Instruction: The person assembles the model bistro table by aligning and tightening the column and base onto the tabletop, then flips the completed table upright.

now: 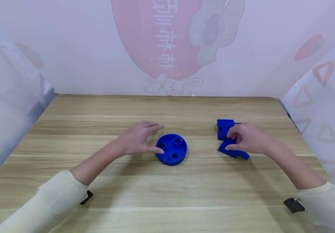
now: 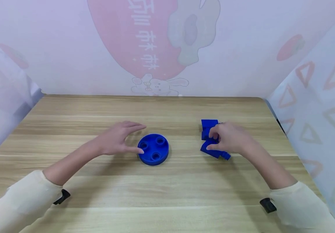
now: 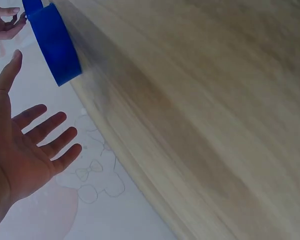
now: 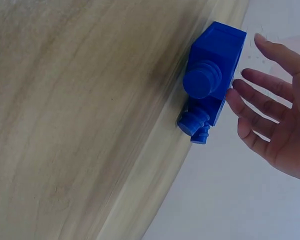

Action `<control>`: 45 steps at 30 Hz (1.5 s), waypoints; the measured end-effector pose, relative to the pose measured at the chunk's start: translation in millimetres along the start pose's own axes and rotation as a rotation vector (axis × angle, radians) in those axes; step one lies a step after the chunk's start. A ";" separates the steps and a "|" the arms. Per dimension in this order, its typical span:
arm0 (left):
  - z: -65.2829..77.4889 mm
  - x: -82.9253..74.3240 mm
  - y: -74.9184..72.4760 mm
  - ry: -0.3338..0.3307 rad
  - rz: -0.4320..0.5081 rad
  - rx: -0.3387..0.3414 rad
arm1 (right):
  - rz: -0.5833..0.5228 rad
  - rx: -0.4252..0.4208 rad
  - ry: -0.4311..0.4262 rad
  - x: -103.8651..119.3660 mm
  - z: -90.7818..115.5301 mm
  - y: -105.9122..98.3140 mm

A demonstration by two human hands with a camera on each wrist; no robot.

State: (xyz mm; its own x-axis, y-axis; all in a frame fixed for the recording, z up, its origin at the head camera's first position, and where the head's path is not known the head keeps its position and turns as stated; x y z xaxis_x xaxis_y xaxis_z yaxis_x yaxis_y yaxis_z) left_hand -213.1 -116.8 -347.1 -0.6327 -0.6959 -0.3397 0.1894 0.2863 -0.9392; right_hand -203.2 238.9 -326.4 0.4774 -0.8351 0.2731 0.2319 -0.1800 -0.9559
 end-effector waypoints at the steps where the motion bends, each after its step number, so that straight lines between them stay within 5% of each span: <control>1: -1.0 -1.2 2.0 0.011 0.008 0.003 | 0.017 0.005 0.001 0.6 0.0 1.0; 10: -6.5 -4.1 15.0 0.063 0.024 0.035 | 0.122 0.054 0.031 6.3 -3.1 13.1; 24: -3.9 -0.5 18.2 0.067 0.128 -0.002 | 0.052 -0.004 0.000 13.0 -5.3 6.6; 34: -2.0 -6.0 17.3 0.035 0.134 -0.002 | -0.340 -0.155 -0.137 50.4 -24.5 -19.6; 45: -0.7 -8.4 15.4 0.040 0.159 -0.010 | -0.782 -0.089 -0.010 74.6 -50.5 -9.5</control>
State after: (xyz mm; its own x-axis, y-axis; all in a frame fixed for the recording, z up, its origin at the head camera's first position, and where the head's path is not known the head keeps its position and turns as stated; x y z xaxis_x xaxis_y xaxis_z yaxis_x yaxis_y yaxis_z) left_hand -205.4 -106.1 -358.6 -0.6247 -0.6146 -0.4816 0.2822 0.3974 -0.8732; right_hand -212.5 152.1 -302.4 0.2116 -0.4436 0.8709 0.4350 -0.7552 -0.4904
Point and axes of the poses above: each hand's wrist, its own z-axis away from the middle knuckle, its own y-axis out of the palm, x = y × z, the point moved 4 cm from there along -z, towards the middle knuckle, and after that the axes turned 1 degree about z, right-handed, at the moved point
